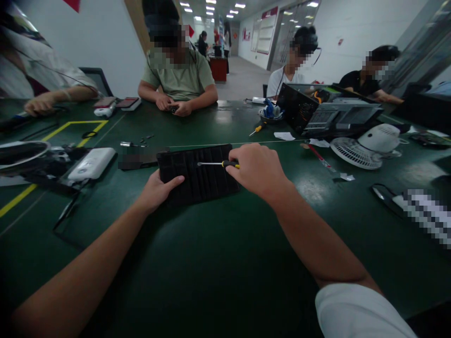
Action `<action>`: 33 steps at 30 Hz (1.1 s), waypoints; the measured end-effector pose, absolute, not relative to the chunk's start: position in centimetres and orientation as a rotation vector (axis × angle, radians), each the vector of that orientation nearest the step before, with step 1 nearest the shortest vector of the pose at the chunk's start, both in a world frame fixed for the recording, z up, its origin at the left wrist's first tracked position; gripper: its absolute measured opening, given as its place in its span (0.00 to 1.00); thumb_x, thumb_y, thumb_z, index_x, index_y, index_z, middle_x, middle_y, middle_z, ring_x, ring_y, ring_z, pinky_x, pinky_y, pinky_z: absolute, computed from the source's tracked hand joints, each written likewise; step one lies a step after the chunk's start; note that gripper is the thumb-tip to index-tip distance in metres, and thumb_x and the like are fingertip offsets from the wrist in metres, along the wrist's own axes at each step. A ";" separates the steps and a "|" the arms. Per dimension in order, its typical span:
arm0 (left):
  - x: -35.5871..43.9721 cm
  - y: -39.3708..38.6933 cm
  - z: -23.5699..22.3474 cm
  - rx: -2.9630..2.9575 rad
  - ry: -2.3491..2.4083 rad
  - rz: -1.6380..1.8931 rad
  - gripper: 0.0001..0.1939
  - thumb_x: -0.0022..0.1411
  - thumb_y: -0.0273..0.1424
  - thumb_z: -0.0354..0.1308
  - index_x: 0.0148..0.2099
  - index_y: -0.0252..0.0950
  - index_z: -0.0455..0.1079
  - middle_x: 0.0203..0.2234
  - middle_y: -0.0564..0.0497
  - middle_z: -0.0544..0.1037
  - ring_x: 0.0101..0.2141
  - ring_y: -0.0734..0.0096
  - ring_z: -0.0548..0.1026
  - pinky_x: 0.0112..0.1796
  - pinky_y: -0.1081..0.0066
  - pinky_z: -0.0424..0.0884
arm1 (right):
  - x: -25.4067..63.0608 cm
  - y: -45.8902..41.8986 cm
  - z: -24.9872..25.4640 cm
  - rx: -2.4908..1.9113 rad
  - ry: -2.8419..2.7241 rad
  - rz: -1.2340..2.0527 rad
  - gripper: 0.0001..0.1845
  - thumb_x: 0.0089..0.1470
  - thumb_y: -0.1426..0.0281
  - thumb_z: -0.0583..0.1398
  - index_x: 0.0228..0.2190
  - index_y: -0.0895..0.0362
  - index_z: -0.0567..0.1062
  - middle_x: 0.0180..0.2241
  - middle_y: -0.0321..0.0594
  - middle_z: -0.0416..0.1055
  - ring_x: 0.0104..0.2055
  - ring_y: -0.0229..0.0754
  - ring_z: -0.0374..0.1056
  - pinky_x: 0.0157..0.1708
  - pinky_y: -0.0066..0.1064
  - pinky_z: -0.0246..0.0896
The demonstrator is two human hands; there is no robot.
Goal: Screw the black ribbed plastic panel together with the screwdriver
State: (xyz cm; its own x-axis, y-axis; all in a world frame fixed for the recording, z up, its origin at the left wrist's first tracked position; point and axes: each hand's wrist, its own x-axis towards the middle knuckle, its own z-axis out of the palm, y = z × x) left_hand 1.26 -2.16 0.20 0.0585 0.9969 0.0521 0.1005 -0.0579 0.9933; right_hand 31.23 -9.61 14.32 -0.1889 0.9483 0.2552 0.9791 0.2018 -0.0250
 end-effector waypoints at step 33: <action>1.1 -2.0 -0.6 1.415 1.161 1.145 0.29 0.57 0.39 0.79 0.57 0.37 0.77 0.56 0.39 0.87 0.59 0.41 0.84 0.64 0.38 0.77 | 30.8 -9.8 14.3 -2.046 -2.275 -0.123 0.22 0.70 0.53 0.58 0.49 0.47 0.89 0.44 0.48 0.86 0.45 0.60 0.78 0.36 0.43 0.57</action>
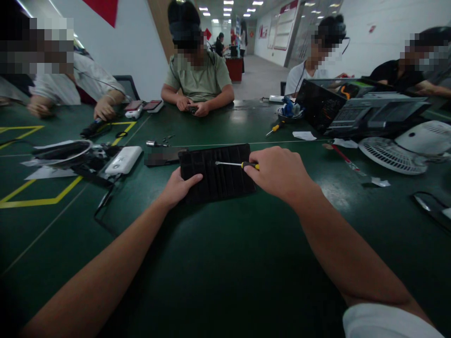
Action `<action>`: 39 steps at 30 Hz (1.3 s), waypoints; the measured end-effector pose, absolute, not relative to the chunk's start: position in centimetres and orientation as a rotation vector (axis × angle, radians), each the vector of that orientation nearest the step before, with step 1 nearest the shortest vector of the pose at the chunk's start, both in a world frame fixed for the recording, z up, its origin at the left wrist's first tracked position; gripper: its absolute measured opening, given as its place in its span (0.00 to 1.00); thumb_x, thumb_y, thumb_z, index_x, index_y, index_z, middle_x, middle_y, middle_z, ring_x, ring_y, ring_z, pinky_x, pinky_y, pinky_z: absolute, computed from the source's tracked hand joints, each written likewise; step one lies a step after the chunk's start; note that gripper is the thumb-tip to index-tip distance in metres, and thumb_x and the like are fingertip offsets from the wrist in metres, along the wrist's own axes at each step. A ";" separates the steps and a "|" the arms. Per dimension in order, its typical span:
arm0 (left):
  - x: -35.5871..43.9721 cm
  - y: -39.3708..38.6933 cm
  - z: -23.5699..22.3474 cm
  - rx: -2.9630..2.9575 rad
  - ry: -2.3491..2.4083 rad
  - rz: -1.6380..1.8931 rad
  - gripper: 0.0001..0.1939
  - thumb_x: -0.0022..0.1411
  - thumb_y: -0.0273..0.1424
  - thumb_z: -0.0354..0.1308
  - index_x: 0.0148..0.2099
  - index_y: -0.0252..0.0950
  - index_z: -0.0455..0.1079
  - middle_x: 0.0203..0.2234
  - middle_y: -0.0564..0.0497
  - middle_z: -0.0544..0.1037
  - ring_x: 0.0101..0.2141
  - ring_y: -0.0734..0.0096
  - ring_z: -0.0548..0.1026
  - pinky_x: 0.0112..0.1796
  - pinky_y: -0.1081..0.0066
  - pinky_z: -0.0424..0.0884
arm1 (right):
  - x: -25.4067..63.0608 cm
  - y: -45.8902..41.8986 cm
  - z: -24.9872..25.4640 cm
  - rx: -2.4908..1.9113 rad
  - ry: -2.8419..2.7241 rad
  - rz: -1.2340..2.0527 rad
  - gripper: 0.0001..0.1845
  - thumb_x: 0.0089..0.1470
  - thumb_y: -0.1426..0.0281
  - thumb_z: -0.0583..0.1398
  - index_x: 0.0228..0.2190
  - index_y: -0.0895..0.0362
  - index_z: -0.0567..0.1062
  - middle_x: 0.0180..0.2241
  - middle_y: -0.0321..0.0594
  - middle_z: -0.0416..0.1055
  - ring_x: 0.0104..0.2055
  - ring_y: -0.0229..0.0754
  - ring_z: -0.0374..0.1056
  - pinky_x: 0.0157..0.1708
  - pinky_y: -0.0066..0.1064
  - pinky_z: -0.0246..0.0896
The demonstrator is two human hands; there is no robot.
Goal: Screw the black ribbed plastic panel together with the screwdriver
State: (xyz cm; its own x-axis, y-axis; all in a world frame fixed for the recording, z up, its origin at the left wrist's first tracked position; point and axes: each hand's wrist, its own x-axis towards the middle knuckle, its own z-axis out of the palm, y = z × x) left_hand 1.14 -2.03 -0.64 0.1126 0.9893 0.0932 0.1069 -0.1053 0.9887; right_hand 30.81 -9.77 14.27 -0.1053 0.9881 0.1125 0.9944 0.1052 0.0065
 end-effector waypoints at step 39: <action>1.1 -2.1 -0.6 1.402 1.176 1.144 0.30 0.57 0.41 0.79 0.57 0.36 0.77 0.57 0.37 0.86 0.60 0.41 0.84 0.65 0.38 0.76 | 30.8 -9.9 14.2 -2.017 -2.271 -0.212 0.21 0.69 0.53 0.60 0.49 0.49 0.89 0.46 0.49 0.86 0.46 0.59 0.78 0.35 0.42 0.57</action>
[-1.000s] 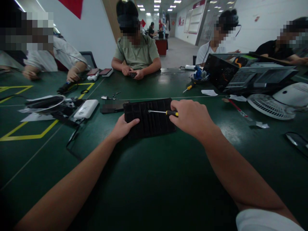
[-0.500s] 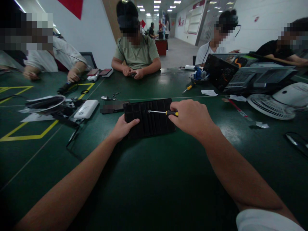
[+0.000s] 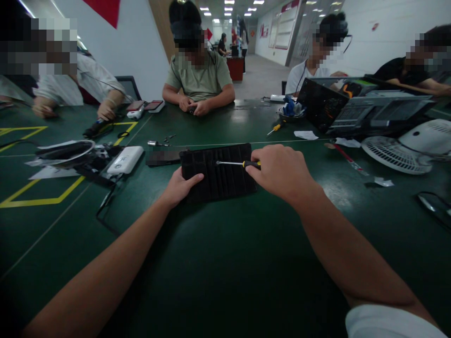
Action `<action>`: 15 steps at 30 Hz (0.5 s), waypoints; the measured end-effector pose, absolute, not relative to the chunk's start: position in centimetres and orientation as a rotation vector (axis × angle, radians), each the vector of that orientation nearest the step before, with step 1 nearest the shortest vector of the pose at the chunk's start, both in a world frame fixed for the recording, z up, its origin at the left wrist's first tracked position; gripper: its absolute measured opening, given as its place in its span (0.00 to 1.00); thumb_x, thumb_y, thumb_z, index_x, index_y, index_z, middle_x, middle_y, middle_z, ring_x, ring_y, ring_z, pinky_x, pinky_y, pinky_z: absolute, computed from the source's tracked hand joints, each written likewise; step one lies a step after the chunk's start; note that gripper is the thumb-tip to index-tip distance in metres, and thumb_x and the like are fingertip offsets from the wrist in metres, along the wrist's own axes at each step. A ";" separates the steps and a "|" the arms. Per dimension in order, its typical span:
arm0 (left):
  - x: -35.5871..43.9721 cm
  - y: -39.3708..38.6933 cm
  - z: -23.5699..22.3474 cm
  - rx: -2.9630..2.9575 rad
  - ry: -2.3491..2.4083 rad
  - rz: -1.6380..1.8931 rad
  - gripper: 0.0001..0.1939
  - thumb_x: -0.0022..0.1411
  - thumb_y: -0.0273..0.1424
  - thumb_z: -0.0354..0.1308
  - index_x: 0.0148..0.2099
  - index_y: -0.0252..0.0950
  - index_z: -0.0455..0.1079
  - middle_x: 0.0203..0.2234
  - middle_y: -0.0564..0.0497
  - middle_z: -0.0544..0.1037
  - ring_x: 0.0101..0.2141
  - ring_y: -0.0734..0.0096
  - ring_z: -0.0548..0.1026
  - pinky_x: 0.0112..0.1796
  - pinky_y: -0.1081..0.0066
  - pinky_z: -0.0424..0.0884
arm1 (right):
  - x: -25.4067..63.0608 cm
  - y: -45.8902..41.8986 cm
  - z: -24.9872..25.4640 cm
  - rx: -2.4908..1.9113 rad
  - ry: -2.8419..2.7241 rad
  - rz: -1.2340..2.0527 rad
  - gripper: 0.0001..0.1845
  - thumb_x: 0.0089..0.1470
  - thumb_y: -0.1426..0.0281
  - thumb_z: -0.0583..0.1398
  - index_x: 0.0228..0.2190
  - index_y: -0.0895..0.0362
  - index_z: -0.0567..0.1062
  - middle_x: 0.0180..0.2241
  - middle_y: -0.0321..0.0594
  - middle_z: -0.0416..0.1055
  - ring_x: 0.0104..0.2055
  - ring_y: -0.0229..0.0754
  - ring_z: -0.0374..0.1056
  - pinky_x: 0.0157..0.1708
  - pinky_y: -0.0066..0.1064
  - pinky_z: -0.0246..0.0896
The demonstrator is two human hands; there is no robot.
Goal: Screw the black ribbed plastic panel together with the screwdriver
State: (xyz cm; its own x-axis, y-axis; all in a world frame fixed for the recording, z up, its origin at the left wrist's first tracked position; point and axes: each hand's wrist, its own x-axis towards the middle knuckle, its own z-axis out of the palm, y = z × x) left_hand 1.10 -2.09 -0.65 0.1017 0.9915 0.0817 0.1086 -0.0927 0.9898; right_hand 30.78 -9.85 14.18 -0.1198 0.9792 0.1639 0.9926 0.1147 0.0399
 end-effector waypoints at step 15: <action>1.2 -2.3 -0.4 1.391 1.185 1.144 0.29 0.57 0.39 0.79 0.57 0.36 0.77 0.56 0.38 0.87 0.59 0.41 0.84 0.65 0.36 0.76 | 30.8 -9.6 14.0 -2.010 -2.269 -0.087 0.18 0.68 0.53 0.60 0.45 0.51 0.84 0.38 0.48 0.83 0.38 0.55 0.75 0.33 0.40 0.54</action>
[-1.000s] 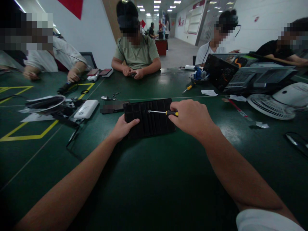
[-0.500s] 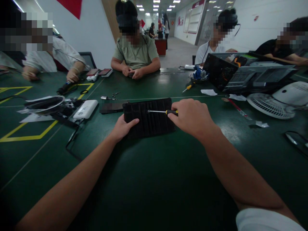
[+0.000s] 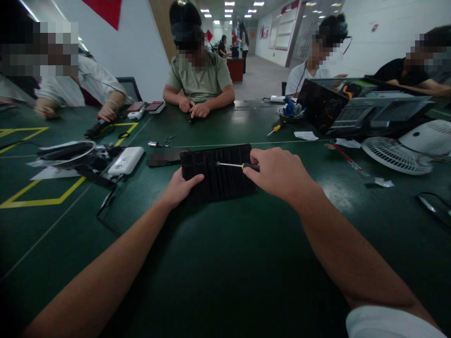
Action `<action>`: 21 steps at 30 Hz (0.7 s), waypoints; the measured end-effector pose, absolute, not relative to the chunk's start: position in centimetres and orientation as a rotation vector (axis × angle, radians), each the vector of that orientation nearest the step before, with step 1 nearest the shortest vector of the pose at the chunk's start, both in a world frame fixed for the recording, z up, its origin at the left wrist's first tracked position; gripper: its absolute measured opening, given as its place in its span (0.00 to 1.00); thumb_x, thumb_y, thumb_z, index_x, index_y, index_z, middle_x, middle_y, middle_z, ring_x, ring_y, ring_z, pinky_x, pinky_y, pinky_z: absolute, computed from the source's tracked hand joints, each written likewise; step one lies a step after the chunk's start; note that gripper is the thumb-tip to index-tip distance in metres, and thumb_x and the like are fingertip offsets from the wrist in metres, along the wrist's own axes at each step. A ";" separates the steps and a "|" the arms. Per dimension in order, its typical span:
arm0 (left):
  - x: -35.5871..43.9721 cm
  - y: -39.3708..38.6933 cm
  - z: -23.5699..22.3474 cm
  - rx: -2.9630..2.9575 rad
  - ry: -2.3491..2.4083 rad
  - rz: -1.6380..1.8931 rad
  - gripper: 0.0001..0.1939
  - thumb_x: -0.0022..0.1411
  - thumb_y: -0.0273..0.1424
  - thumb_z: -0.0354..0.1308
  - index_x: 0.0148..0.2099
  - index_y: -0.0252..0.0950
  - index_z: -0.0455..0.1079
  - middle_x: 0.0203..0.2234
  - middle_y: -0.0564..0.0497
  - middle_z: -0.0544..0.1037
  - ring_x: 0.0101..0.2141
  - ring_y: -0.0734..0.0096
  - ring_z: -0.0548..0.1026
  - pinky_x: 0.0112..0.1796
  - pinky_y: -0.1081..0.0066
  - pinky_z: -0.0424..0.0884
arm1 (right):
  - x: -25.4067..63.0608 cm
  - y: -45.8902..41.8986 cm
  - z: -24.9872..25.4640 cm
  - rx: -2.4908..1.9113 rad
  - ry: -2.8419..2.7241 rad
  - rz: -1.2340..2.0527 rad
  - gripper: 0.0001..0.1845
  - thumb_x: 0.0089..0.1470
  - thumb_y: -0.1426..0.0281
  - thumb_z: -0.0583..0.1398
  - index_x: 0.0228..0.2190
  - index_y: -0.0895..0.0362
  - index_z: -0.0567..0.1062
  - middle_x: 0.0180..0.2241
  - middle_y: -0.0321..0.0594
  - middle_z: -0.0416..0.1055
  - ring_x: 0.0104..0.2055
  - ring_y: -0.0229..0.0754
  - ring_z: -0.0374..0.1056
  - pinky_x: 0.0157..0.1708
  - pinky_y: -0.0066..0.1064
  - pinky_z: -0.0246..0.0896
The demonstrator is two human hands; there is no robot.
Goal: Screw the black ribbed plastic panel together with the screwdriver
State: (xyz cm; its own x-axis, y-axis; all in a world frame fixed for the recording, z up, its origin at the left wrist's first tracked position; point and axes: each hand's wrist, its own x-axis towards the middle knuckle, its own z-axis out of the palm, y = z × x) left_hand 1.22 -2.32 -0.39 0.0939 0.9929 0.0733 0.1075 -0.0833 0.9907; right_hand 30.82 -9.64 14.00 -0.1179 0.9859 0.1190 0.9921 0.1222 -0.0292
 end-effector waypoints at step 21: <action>1.0 -2.1 -0.9 1.424 1.176 1.138 0.28 0.59 0.41 0.78 0.58 0.38 0.77 0.56 0.39 0.87 0.58 0.43 0.85 0.62 0.39 0.79 | 31.8 -9.2 13.7 -1.960 -2.281 -0.065 0.19 0.67 0.52 0.61 0.41 0.49 0.88 0.37 0.45 0.84 0.39 0.54 0.75 0.33 0.41 0.53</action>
State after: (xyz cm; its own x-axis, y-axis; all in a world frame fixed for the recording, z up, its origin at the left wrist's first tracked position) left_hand 0.98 -2.11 -0.87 0.1106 0.9897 0.0905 0.1233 -0.1040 0.9869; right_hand 31.81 -9.16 13.70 -0.1456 0.9809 0.1293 0.9866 0.1536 -0.0542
